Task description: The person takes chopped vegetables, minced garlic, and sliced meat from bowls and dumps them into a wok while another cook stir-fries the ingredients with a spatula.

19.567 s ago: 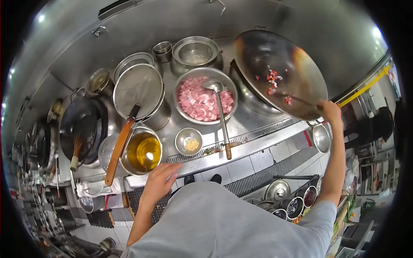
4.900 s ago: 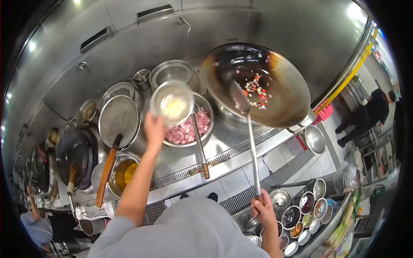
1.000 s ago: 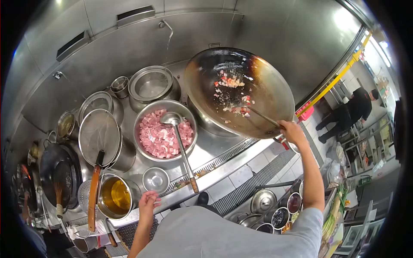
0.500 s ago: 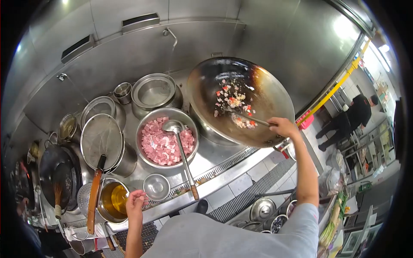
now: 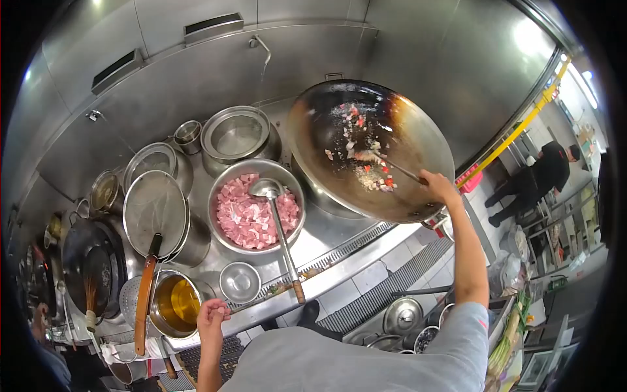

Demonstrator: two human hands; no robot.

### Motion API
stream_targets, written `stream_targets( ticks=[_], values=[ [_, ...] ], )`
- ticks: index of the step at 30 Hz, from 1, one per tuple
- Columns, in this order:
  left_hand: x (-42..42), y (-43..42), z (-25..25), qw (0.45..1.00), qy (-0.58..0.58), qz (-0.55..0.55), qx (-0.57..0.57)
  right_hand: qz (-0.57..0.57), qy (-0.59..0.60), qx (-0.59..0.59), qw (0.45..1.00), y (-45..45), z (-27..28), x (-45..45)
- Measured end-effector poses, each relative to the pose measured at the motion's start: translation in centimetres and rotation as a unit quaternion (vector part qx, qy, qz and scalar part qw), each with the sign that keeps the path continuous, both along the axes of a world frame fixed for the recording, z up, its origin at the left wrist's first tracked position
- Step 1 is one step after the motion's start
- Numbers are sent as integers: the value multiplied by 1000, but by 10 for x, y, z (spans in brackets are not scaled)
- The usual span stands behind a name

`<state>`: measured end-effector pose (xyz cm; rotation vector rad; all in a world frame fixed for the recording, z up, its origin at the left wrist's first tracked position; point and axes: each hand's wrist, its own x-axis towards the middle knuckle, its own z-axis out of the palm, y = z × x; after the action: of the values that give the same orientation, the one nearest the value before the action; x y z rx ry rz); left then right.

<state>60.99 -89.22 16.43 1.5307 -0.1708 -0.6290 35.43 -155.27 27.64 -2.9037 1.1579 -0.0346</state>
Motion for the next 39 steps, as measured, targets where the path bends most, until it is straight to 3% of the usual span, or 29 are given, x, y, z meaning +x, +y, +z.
stream_targets(
  ticks=[4,10,15,17,19,24,27,29,34,37,39],
  values=[
    [20,-16,-3,999,-32,-28,-26,32,52,-44,997,57,91,-61],
    [32,-24,10,998,-40,-27,-33,-88,126,-14,988,111,184,-98],
    [27,-12,10,998,-42,-3,-37,-68,123,-94,986,36,88,-78],
    [23,-5,7,998,-44,4,-44,-56,37,-66,996,-9,28,-53],
    [14,5,15,998,-48,38,-19,-62,-70,4,996,-25,17,-18],
    [0,25,22,993,-88,78,17,-150,-223,6,963,-75,-36,91],
    [-11,13,30,994,-78,67,26,-192,-205,6,960,-54,-51,155],
    [-13,7,28,996,-73,57,19,-229,-185,23,955,-38,-57,180],
    [-4,-1,14,998,-46,39,-22,-79,-22,5,997,-2,-61,119],
    [6,2,4,998,-38,39,-26,-53,21,-37,998,53,17,59],
    [15,-1,10,998,-41,36,-26,-34,-24,-20,999,45,43,31]
  ],
)
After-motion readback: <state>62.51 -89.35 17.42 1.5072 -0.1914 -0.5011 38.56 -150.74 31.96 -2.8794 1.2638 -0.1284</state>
